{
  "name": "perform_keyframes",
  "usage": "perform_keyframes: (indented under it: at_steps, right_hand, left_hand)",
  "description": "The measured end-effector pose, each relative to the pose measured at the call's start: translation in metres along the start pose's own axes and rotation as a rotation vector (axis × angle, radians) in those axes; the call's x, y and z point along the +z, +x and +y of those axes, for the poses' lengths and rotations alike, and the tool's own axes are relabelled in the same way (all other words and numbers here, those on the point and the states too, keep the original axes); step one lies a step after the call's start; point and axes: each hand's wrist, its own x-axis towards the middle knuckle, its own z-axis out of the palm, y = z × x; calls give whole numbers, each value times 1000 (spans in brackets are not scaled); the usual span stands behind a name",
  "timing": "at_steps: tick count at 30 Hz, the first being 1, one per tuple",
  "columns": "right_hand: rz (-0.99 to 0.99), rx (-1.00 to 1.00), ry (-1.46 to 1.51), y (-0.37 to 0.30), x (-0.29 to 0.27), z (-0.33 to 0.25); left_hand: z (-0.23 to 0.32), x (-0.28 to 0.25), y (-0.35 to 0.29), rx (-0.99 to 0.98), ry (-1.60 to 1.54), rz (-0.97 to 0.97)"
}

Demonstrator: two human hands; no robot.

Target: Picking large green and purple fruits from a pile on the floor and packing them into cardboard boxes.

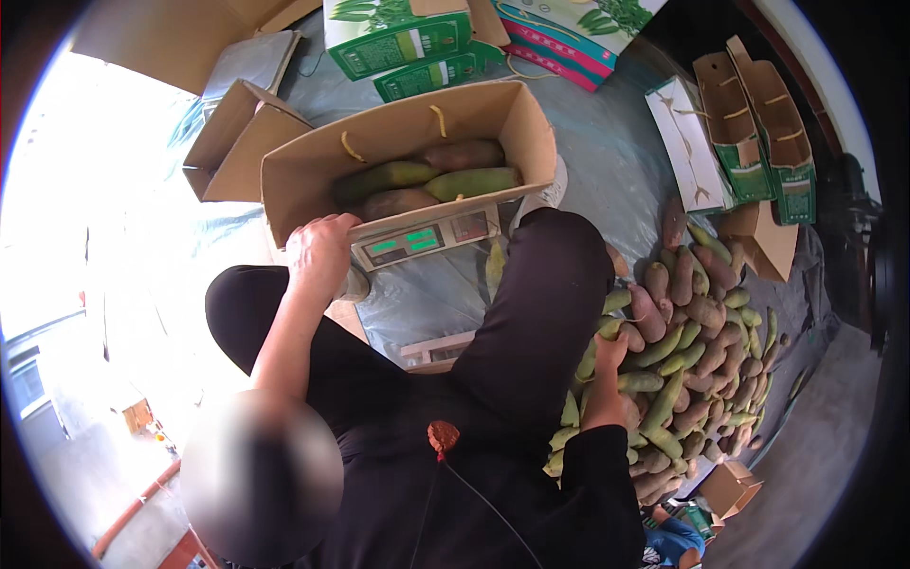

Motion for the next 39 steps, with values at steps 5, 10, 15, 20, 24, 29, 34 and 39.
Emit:
perform_keyframes:
  at_steps: [5, 10, 15, 20, 24, 29, 34, 39]
  right_hand:
    - [84, -177, 154, 3, -28, -43]
    - [188, -327, 710, 32, -80, -112]
    - [262, -489, 882, 10, -167, -266]
    - [-42, -682, 1236, -13, -188, -376]
    - [-376, -609, 1348, -46, -153, -440]
    - [-1040, -292, 1076, -63, -107, -468]
    - [-934, -458, 564, -43, -130, -447]
    - [-561, -435, 632, 1, -152, -364]
  left_hand:
    - [-2, -2, 0, 8, 25, -27]
    - [-4, -2, 1, 20, 25, -31]
    - [-7, 1, 1, 54, 37, -11]
    - [-9, 4, -2, 43, 57, 20]
    - [-8, 11, -5, 88, 72, 205]
    - [5, 3, -3, 81, -43, 293]
    - [7, -2, -7, 12, 18, 218]
    - [13, 1, 0, 44, 58, 211]
